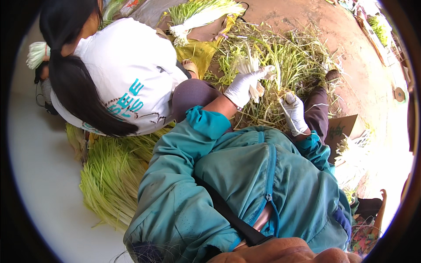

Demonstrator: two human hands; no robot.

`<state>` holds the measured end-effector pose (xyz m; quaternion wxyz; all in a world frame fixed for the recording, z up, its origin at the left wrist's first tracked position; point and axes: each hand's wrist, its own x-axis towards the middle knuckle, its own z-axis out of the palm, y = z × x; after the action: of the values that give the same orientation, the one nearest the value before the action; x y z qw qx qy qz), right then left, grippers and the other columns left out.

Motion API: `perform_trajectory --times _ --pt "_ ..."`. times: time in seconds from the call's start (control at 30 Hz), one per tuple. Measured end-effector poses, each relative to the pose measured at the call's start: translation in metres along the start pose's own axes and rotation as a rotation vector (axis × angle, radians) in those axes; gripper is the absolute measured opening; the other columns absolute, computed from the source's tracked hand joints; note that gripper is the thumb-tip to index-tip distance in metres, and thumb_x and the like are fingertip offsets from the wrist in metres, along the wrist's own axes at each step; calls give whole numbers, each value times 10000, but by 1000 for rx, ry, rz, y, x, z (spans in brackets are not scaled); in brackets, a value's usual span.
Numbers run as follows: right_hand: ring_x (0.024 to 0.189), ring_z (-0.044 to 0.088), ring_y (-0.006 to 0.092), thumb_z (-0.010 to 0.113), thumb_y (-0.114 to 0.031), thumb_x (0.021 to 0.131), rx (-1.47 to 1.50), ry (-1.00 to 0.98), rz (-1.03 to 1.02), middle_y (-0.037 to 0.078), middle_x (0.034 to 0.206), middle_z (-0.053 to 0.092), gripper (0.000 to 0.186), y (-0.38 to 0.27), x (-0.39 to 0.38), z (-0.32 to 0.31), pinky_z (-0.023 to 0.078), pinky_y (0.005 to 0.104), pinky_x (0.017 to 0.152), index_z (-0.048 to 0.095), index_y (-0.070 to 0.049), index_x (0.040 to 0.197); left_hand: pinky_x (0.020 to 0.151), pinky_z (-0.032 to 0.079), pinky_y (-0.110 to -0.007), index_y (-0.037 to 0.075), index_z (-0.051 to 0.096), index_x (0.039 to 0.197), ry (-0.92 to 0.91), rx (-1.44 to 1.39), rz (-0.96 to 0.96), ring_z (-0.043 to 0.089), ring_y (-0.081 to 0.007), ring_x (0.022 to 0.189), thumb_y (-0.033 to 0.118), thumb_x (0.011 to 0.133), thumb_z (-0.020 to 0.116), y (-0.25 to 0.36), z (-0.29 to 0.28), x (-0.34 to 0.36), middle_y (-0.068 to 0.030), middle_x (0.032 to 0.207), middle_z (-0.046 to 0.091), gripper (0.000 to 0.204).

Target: The person sits on the floor and sorts through a large pile of green leafy plants, separating individual stalks and arranging them into bundles. The person wears gloves and handles the plants by hand, occasionally adjusting the pile to access more material.

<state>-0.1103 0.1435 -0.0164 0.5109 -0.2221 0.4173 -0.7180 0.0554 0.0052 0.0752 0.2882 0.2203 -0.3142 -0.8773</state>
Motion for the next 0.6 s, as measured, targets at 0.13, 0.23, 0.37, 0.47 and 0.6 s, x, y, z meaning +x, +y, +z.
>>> perform_trajectory --times 0.13,0.23,0.37,0.47,0.6 --pt "657 603 246 653 -53 803 -1038 -20 -481 72 764 632 99 -20 -1 41 491 306 614 652 -47 902 463 460 -246 39 624 1075 91 139 -80 594 -137 550 136 854 648 -7 -15 4 -82 866 678 244" --pt "642 593 334 691 -97 734 -1458 -43 -600 130 719 604 136 -37 -1 55 476 368 561 659 -101 866 390 436 -233 13 681 1016 115 287 -139 556 -137 441 176 831 688 -4 0 1 -74 814 682 246" --pt "619 596 321 674 -128 744 -1570 -71 -686 113 677 591 76 -43 1 68 459 400 529 635 -104 805 400 440 -226 11 691 1011 131 398 -103 565 -113 461 174 827 691 -16 -4 8 -53 830 691 246" --pt "641 602 324 671 -138 754 -1596 -138 -627 117 671 594 88 -47 1 75 459 401 535 645 -105 831 402 439 -222 14 692 1010 140 385 -59 568 -106 467 153 821 682 -20 -8 10 -52 859 697 235" --pt "600 581 240 665 -158 816 -1285 -145 -473 87 679 602 101 -29 3 42 454 321 545 664 -79 879 392 429 -210 17 692 1011 166 325 -33 565 -97 466 130 817 652 -18 -11 13 -57 881 704 228"
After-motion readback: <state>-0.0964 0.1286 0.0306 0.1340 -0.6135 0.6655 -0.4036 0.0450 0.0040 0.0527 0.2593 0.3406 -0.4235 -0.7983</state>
